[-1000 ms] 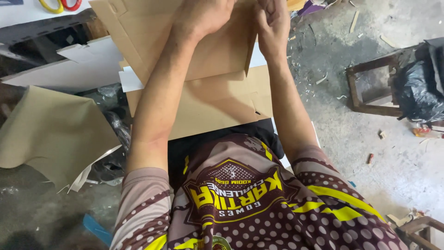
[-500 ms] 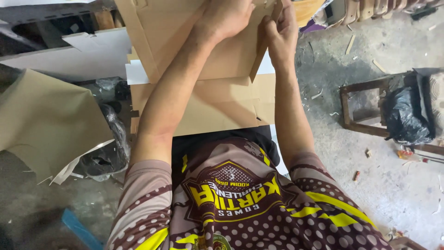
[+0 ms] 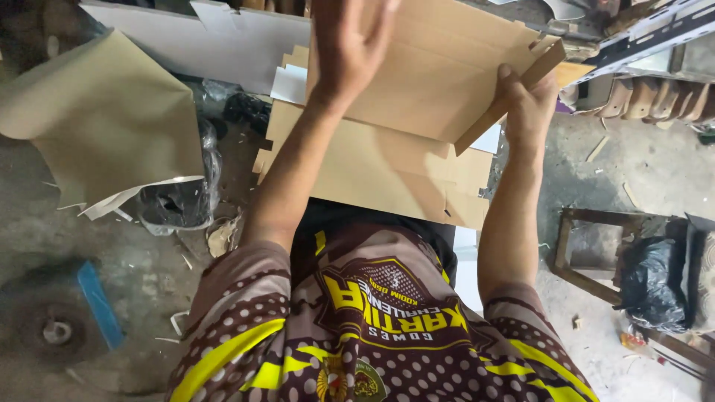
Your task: The person assembles a flat cardboard box by folding the side flaps and tucking the tabs into slots. They work on the box while seated on the floor, repeatedly folding and pressing the edges to form the box shape.
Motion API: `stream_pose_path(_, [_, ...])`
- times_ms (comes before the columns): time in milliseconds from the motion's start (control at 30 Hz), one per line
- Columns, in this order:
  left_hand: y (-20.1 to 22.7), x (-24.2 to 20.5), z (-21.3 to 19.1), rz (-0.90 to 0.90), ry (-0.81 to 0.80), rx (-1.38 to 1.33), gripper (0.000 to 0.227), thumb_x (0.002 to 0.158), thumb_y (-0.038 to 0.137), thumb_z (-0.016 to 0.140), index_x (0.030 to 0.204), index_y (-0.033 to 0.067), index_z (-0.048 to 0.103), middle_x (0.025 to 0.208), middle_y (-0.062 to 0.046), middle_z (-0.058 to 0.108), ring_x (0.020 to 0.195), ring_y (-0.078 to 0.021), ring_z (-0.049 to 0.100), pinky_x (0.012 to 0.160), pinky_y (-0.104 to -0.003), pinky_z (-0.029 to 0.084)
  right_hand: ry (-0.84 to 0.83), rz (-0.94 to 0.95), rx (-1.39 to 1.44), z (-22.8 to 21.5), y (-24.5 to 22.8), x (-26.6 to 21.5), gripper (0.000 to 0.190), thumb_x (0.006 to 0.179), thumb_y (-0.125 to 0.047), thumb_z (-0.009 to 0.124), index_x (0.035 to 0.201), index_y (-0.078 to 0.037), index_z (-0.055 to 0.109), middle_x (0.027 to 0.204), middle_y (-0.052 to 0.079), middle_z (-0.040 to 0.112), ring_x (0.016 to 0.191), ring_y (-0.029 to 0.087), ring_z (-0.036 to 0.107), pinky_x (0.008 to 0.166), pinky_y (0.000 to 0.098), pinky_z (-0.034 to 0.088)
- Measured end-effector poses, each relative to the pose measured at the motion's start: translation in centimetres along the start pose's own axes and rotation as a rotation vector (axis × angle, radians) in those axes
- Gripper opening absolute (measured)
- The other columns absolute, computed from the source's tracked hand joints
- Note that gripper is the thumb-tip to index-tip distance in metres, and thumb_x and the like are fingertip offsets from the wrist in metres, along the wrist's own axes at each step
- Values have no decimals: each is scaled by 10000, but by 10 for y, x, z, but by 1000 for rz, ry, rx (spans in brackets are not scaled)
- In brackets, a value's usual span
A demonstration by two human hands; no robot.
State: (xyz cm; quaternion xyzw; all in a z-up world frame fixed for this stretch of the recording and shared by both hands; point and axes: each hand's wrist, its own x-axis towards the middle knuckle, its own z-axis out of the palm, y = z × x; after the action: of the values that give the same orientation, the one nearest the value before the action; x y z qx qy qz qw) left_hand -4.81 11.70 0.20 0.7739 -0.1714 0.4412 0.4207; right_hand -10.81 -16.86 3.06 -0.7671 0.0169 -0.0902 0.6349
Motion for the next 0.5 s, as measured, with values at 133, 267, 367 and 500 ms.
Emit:
stream_pose_path(133, [-29, -21, -58, -345, 129, 25, 161, 960, 216, 688, 998, 118, 567, 909, -29, 575, 855, -213, 584, 765, -354, 451, -85, -120, -12, 1, -1, 2, 254, 1012, -107, 614, 1261, -60, 615, 1171, 49, 675, 1103, 209, 654, 964, 363, 583])
stream_pose_path(267, [-66, -76, -63, -409, -122, -91, 367, 1014, 179, 762, 1335, 158, 585, 1086, -46, 712, 913, -178, 693, 765, -312, 544, -142, -190, -15, 9, -6, 6, 236, 1009, -64, 581, 1241, -23, 600, 1167, 64, 644, 1103, 218, 634, 966, 359, 559])
stream_pose_path(367, [-78, -93, -61, -509, -191, -149, 420, 979, 174, 785, 1340, 83, 591, 1093, -89, 750, 912, -197, 698, 752, -305, 572, -98, -112, -98, 6, 1, 9, 207, 956, -88, 607, 1162, -62, 616, 1066, 35, 655, 999, 194, 647, 886, 343, 574])
stream_pose_path(500, [-70, -80, -71, -490, -201, -219, 142, 970, 153, 756, 956, 83, 634, 806, -18, 694, 694, -124, 605, 653, -281, 506, -29, -377, -145, -10, 4, 32, 533, 1043, 29, 732, 1459, -138, 444, 1363, 144, 568, 1224, 294, 604, 1085, 439, 545])
